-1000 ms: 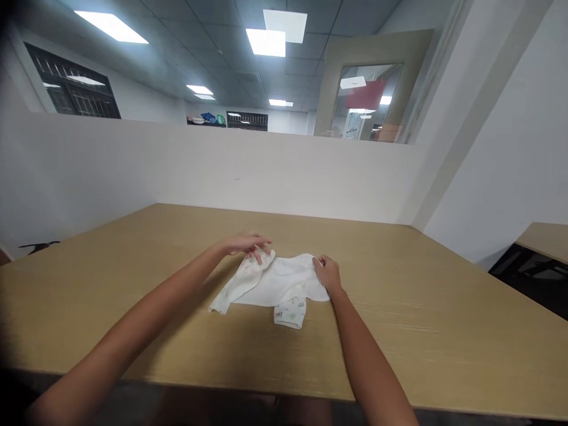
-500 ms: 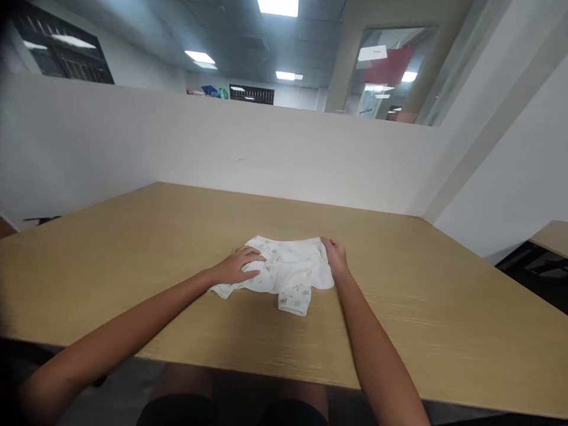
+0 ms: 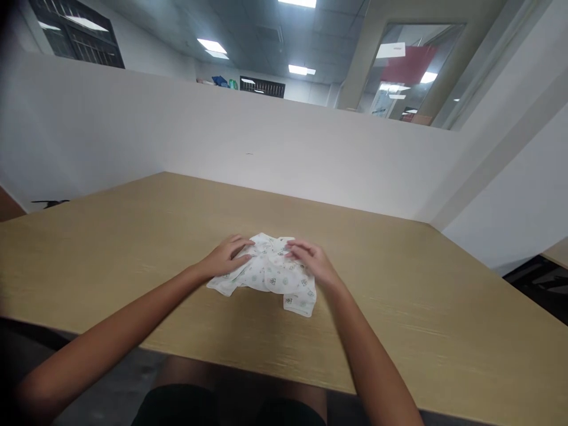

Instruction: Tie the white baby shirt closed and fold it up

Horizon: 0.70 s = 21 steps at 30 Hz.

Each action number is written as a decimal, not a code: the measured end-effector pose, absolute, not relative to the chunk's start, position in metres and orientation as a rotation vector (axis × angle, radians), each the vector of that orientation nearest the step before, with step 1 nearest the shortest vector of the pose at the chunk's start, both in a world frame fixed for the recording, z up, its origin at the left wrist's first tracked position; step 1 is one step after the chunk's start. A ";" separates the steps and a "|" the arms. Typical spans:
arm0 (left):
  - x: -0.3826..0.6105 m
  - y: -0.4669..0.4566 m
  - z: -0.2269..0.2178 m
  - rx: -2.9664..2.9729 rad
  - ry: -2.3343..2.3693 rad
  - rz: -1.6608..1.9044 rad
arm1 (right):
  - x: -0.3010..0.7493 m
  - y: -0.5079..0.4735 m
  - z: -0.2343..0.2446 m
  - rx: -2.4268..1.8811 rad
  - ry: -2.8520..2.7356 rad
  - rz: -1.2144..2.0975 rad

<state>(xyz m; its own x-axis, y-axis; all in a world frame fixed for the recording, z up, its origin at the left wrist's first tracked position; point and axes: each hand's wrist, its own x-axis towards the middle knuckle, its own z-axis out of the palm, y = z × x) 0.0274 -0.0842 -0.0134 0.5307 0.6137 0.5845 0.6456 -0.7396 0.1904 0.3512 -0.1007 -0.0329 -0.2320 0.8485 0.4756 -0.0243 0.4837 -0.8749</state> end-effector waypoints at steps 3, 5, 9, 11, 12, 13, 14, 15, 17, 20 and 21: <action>0.018 -0.080 -0.009 -2.588 -1.320 -0.936 | 0.391 -0.089 -0.035 -0.786 -1.517 0.812; 0.012 -0.077 -0.006 -2.542 -1.480 -0.838 | 0.411 -0.086 -0.039 -0.927 -1.669 0.761; 0.005 -0.074 0.000 -2.674 -1.663 -0.726 | 0.423 -0.087 -0.049 -1.127 -2.006 0.803; 0.003 -0.073 0.002 -2.788 -1.616 -0.692 | 0.420 -0.088 -0.052 -1.140 -2.112 0.805; 0.003 -0.072 0.002 -2.828 -1.585 -0.687 | 0.418 -0.088 -0.052 -1.136 -2.141 0.797; 0.002 -0.071 0.003 -2.855 -1.566 -0.698 | 0.416 -0.087 -0.053 -1.127 -2.148 0.788; 0.002 -0.070 0.003 -2.876 -1.570 -0.732 | 0.416 -0.086 -0.053 -1.123 -2.137 0.786; 0.000 -0.069 0.003 -2.893 -1.604 -0.796 | 0.416 -0.085 -0.053 -1.123 -2.113 0.786; -0.004 -0.067 0.004 -2.910 -1.753 -1.010 | 0.420 -0.083 -0.054 -1.137 -2.015 0.749; -0.012 -0.066 0.010 -2.830 -2.004 -1.341 | 0.430 -0.081 -0.054 -1.154 -1.750 0.618; -0.014 -0.067 0.012 -2.790 -2.074 -1.387 | 0.434 -0.081 -0.053 -1.151 -1.670 0.580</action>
<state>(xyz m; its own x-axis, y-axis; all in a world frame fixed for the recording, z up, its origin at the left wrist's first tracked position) -0.0145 -0.0672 0.0123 0.1891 0.9633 0.1906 0.5443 -0.2644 0.7961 0.4337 -0.0807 -0.0531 -0.0629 0.8894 0.4527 0.4174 0.4355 -0.7976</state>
